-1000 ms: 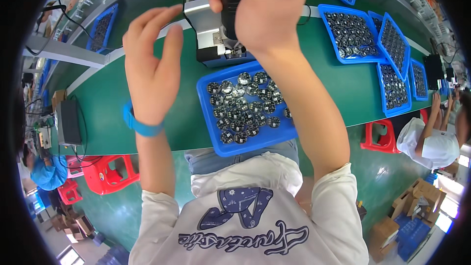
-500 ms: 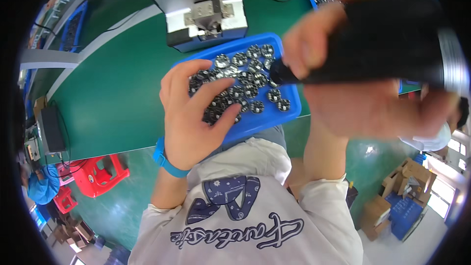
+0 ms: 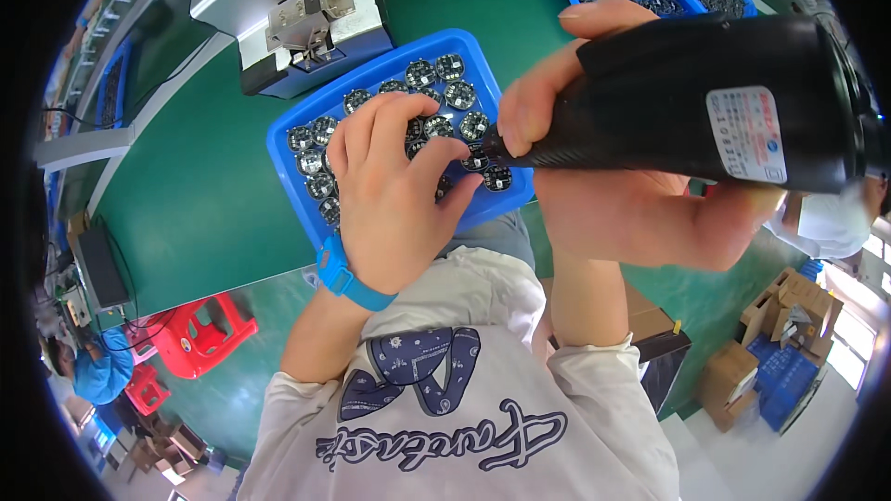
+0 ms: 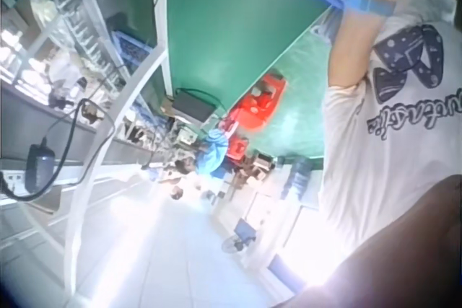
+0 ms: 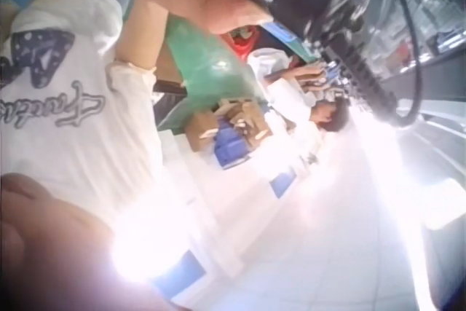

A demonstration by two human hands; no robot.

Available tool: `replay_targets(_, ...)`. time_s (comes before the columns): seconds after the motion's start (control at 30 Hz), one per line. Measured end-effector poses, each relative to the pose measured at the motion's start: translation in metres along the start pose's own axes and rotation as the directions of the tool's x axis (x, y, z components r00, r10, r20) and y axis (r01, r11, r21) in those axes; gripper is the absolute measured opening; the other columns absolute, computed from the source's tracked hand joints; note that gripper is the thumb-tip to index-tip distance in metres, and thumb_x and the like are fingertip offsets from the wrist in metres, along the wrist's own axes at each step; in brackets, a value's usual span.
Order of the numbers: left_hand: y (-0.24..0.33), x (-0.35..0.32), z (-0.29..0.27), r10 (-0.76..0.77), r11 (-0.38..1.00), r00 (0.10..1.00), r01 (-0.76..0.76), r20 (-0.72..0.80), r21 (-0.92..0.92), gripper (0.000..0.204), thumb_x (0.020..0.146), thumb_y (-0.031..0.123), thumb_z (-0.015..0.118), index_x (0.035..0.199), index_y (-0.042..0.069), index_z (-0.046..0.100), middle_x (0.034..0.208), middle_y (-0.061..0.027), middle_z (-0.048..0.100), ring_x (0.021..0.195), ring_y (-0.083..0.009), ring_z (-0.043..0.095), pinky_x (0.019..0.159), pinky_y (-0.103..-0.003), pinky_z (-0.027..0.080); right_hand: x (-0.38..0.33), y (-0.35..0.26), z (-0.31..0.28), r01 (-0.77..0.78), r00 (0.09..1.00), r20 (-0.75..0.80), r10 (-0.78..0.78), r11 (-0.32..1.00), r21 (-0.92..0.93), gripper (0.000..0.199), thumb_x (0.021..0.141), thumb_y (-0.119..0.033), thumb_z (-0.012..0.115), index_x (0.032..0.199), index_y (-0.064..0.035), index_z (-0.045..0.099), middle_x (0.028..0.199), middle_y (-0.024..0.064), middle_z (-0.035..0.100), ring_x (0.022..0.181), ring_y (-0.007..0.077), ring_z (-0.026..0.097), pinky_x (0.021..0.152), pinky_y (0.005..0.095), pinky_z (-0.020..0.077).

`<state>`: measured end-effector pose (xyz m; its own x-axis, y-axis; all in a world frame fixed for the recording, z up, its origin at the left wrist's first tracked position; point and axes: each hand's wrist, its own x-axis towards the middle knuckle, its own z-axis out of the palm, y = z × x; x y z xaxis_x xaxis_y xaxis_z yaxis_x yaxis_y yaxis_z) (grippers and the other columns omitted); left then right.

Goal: Using an electric screwdriver to fasten small components onto a circuit board.

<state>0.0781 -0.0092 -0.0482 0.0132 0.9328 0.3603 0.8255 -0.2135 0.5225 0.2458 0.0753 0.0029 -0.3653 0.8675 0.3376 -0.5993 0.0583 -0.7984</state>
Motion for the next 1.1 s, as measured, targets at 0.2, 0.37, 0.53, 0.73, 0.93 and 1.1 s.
replay_targets(0.2,0.001,0.002,0.002,-0.043,0.999,0.999,0.042,-0.01,-0.019,0.033,0.063,0.014,0.087,0.091,0.007,0.073,0.125,-0.0114,0.058,0.127,-0.0338,0.051,0.108,-0.054,0.035,-0.001,0.007,0.005,0.045,0.976,-0.215,-0.028,0.996,0.078,0.11,0.081,-0.089,0.036,0.137,0.0052,0.05,0.078,0.0163,0.057,0.064,0.0215,0.047,0.065,0.0385,0.0408)
replay_targets(0.37,-0.001,0.0,0.004,-0.032,0.999,0.999,0.032,-0.009,-0.01,0.03,0.064,0.014,0.086,0.09,0.006,0.073,0.125,-0.0112,0.058,0.127,-0.0337,0.051,0.109,-0.053,0.035,0.0,0.011,0.005,0.038,0.974,-0.224,-0.018,0.996,0.084,0.113,0.079,-0.091,0.036,0.136,0.0052,0.05,0.076,0.0156,0.057,0.062,0.0212,0.046,0.063,0.0373,0.0407)
replay_targets(0.53,-0.002,0.001,0.005,-0.037,0.999,0.999,0.037,-0.004,-0.02,0.028,0.065,0.014,0.084,0.09,0.006,0.074,0.125,-0.0109,0.058,0.128,-0.0332,0.05,0.109,-0.053,0.035,0.0,0.017,0.003,0.047,0.98,-0.196,-0.033,0.997,0.067,0.113,0.077,-0.093,0.035,0.131,0.004,0.052,0.075,0.0152,0.057,0.06,0.0215,0.046,0.061,0.0362,0.041)
replay_targets(0.73,-0.003,0.003,0.007,-0.037,0.999,0.999,0.037,-0.009,-0.022,0.026,0.065,0.014,0.083,0.088,0.006,0.074,0.125,-0.0105,0.058,0.129,-0.0328,0.049,0.109,-0.052,0.034,0.003,0.023,0.01,0.044,0.978,-0.205,-0.032,0.997,0.055,0.103,0.078,-0.09,0.035,0.12,0.0014,0.057,0.071,0.0163,0.057,0.057,0.0226,0.048,0.057,0.0368,0.0418)
replay_targets(0.93,-0.006,0.002,0.011,-0.057,0.996,0.998,0.056,-0.022,-0.063,0.02,0.064,0.015,0.083,0.079,0.006,0.075,0.125,-0.0102,0.058,0.13,-0.0323,0.049,0.108,-0.052,0.035,0.0,0.03,0.002,0.129,0.99,0.065,-0.126,0.99,-0.047,0.096,0.081,-0.085,0.039,0.115,0.002,0.059,0.069,0.0158,0.057,0.057,0.0232,0.049,0.056,0.037,0.0419)
replay_targets(1.1,-0.005,0.002,0.01,-0.073,0.994,0.996,0.069,-0.053,-0.08,0.023,0.061,0.015,0.086,0.08,0.008,0.076,0.121,-0.0084,0.059,0.127,-0.0317,0.051,0.106,-0.051,0.037,0.018,0.007,0.0,0.123,0.974,0.202,-0.103,0.988,-0.092,0.097,0.081,-0.086,0.042,0.123,-0.0002,0.058,0.079,0.0114,0.057,0.066,0.0225,0.053,0.065,0.0383,0.043)
